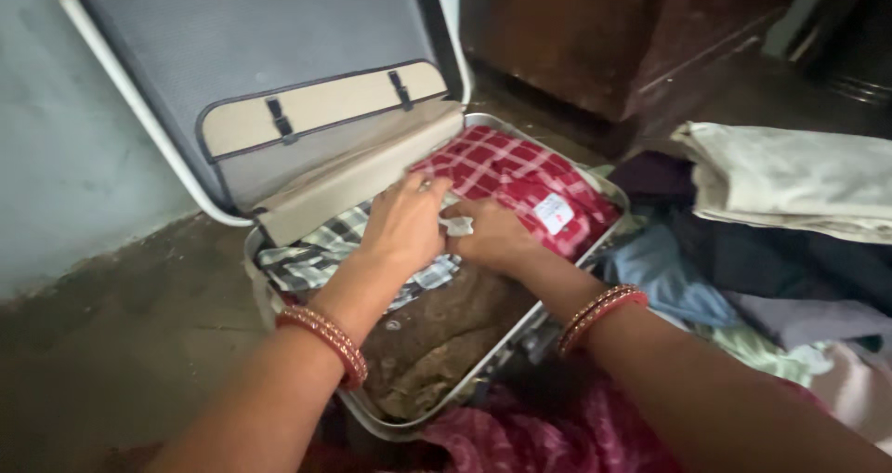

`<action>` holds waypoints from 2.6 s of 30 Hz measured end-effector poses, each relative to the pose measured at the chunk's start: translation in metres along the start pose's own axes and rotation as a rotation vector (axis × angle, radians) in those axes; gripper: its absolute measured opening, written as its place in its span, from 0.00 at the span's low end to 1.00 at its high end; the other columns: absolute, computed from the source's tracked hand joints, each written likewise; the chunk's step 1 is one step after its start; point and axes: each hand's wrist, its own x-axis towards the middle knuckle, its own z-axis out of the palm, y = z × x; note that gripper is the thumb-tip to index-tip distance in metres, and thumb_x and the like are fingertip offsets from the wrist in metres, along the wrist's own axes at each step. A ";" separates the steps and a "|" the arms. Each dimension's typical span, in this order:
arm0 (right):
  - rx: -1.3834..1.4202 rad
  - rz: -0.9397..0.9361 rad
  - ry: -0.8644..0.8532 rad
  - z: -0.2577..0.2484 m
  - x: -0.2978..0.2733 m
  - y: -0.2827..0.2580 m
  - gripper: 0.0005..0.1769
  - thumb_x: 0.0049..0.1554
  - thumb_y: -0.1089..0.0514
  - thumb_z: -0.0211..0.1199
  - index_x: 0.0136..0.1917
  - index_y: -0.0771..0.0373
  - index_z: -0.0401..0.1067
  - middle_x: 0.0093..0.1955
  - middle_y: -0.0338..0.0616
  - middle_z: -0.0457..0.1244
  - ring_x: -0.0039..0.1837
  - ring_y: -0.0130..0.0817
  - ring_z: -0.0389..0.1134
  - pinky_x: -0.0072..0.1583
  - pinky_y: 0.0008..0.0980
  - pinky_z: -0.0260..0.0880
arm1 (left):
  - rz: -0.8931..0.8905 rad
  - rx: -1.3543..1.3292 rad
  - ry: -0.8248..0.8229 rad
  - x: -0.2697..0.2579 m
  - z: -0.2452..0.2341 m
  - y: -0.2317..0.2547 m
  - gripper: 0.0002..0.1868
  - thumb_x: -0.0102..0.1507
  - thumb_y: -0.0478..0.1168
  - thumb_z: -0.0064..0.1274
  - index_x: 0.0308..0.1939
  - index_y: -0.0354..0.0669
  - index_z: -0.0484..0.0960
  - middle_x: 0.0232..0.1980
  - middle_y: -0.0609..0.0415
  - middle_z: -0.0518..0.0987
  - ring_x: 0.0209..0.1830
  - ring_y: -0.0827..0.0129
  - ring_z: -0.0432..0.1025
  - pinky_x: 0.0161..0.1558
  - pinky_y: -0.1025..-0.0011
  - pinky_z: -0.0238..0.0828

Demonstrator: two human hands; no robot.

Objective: The person unpacks a suitcase by removing folded clothes one by one and placing them on the floor. They handle shirts, pants, and other garments, then unfold a white shirt and smooth it out on the floor.

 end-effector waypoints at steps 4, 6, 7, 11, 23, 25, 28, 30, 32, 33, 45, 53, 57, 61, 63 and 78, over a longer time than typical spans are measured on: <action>-0.002 -0.072 -0.066 0.049 0.018 -0.004 0.34 0.43 0.45 0.70 0.63 0.52 0.76 0.63 0.56 0.66 0.65 0.49 0.68 0.66 0.42 0.68 | -0.143 -0.076 -0.068 -0.021 0.008 -0.040 0.33 0.51 0.37 0.67 0.60 0.44 0.76 0.55 0.38 0.77 0.56 0.43 0.73 0.55 0.52 0.71; -0.081 -0.037 -0.142 0.072 0.029 -0.002 0.35 0.43 0.46 0.69 0.65 0.50 0.74 0.65 0.54 0.66 0.66 0.49 0.68 0.67 0.41 0.67 | -0.227 -0.089 -0.110 -0.031 0.013 -0.057 0.33 0.52 0.36 0.66 0.62 0.45 0.76 0.55 0.39 0.78 0.55 0.44 0.75 0.55 0.54 0.72; -0.120 -0.019 -0.180 0.084 0.034 0.000 0.36 0.43 0.47 0.69 0.66 0.50 0.73 0.66 0.53 0.65 0.67 0.48 0.68 0.68 0.41 0.67 | -0.251 -0.093 -0.122 -0.036 0.016 -0.064 0.34 0.52 0.36 0.67 0.63 0.45 0.75 0.55 0.38 0.77 0.55 0.44 0.74 0.55 0.54 0.72; -0.209 -0.041 -0.257 0.120 0.047 0.014 0.47 0.42 0.47 0.73 0.74 0.52 0.63 0.71 0.55 0.60 0.73 0.50 0.60 0.72 0.42 0.62 | -0.374 -0.118 -0.223 -0.047 0.027 -0.094 0.41 0.51 0.37 0.69 0.67 0.47 0.69 0.56 0.38 0.76 0.57 0.44 0.73 0.56 0.55 0.71; -0.272 0.141 -0.436 0.146 0.059 -0.034 0.77 0.31 0.43 0.85 0.82 0.56 0.42 0.83 0.55 0.42 0.80 0.55 0.52 0.75 0.44 0.59 | -0.381 0.081 -0.058 -0.057 0.118 -0.146 0.35 0.58 0.37 0.65 0.68 0.52 0.71 0.56 0.40 0.76 0.58 0.47 0.72 0.53 0.51 0.70; -0.336 0.234 -0.479 0.141 0.062 -0.043 0.79 0.32 0.41 0.85 0.84 0.53 0.38 0.83 0.57 0.41 0.79 0.60 0.52 0.76 0.48 0.58 | -0.427 0.058 -0.137 -0.057 0.117 -0.148 0.36 0.57 0.38 0.66 0.69 0.52 0.70 0.58 0.40 0.75 0.60 0.47 0.71 0.55 0.53 0.70; -0.358 0.214 -0.505 0.135 0.065 -0.052 0.85 0.26 0.38 0.86 0.83 0.54 0.36 0.84 0.57 0.38 0.79 0.58 0.52 0.75 0.47 0.59 | -0.525 -0.044 -0.421 -0.055 0.095 -0.147 0.46 0.53 0.42 0.71 0.73 0.51 0.65 0.62 0.41 0.72 0.65 0.49 0.68 0.61 0.56 0.68; -0.397 0.187 -0.525 0.135 0.069 -0.056 0.88 0.25 0.37 0.88 0.84 0.56 0.34 0.85 0.59 0.35 0.80 0.62 0.50 0.76 0.47 0.56 | -0.561 -0.069 -0.522 -0.051 0.077 -0.142 0.55 0.47 0.45 0.77 0.74 0.52 0.61 0.65 0.42 0.69 0.69 0.50 0.64 0.65 0.55 0.64; -0.449 0.194 -0.560 0.136 0.070 -0.055 0.91 0.25 0.36 0.88 0.84 0.57 0.30 0.85 0.61 0.32 0.79 0.63 0.51 0.76 0.47 0.57 | -0.548 -0.030 -0.554 -0.048 0.064 -0.137 0.57 0.46 0.46 0.78 0.74 0.54 0.61 0.68 0.42 0.68 0.72 0.49 0.61 0.66 0.48 0.60; -0.483 0.209 -0.584 0.138 0.072 -0.054 0.92 0.24 0.35 0.87 0.84 0.57 0.28 0.86 0.61 0.31 0.78 0.62 0.53 0.75 0.46 0.59 | -0.543 -0.012 -0.571 -0.048 0.061 -0.134 0.58 0.45 0.47 0.79 0.74 0.55 0.61 0.69 0.42 0.67 0.74 0.48 0.59 0.66 0.45 0.58; -0.504 0.212 -0.591 0.146 0.075 -0.044 0.87 0.29 0.38 0.84 0.85 0.56 0.27 0.86 0.59 0.29 0.76 0.61 0.58 0.74 0.43 0.63 | -0.485 0.096 -0.386 -0.060 0.101 -0.140 0.19 0.66 0.42 0.53 0.62 0.52 0.76 0.61 0.40 0.77 0.60 0.48 0.74 0.61 0.44 0.61; -0.465 0.192 -0.545 0.141 0.071 -0.036 0.83 0.31 0.38 0.83 0.84 0.49 0.31 0.87 0.51 0.31 0.76 0.58 0.58 0.74 0.44 0.62 | -0.491 0.040 -0.360 -0.054 0.115 -0.153 0.12 0.69 0.40 0.46 0.52 0.51 0.83 0.52 0.46 0.82 0.52 0.54 0.79 0.51 0.56 0.75; -0.449 0.194 -0.500 0.143 0.064 -0.029 0.81 0.34 0.35 0.82 0.84 0.51 0.31 0.87 0.50 0.32 0.77 0.58 0.56 0.74 0.45 0.61 | -0.501 -0.041 -0.354 -0.055 0.111 -0.162 0.12 0.66 0.39 0.47 0.46 0.48 0.87 0.48 0.45 0.84 0.51 0.52 0.79 0.50 0.57 0.77; -0.359 0.195 -0.436 0.146 0.053 -0.021 0.79 0.36 0.39 0.81 0.84 0.51 0.31 0.87 0.47 0.32 0.79 0.56 0.53 0.74 0.43 0.60 | -0.525 -0.108 -0.251 -0.059 0.102 -0.163 0.15 0.69 0.40 0.42 0.49 0.53 0.86 0.48 0.45 0.83 0.49 0.49 0.79 0.51 0.53 0.76; -0.339 0.181 -0.418 0.145 0.048 -0.017 0.78 0.35 0.39 0.81 0.83 0.51 0.31 0.87 0.46 0.33 0.79 0.53 0.54 0.74 0.41 0.60 | -0.536 -0.168 -0.185 -0.062 0.094 -0.162 0.16 0.68 0.40 0.42 0.52 0.57 0.86 0.49 0.45 0.83 0.49 0.49 0.79 0.52 0.53 0.75; -0.195 -0.125 0.302 0.070 0.039 -0.058 0.51 0.34 0.54 0.82 0.68 0.63 0.64 0.63 0.57 0.65 0.66 0.52 0.67 0.68 0.44 0.67 | -0.393 -0.803 0.400 -0.046 0.020 -0.161 0.18 0.59 0.30 0.51 0.52 0.48 0.83 0.45 0.42 0.85 0.47 0.51 0.80 0.49 0.63 0.74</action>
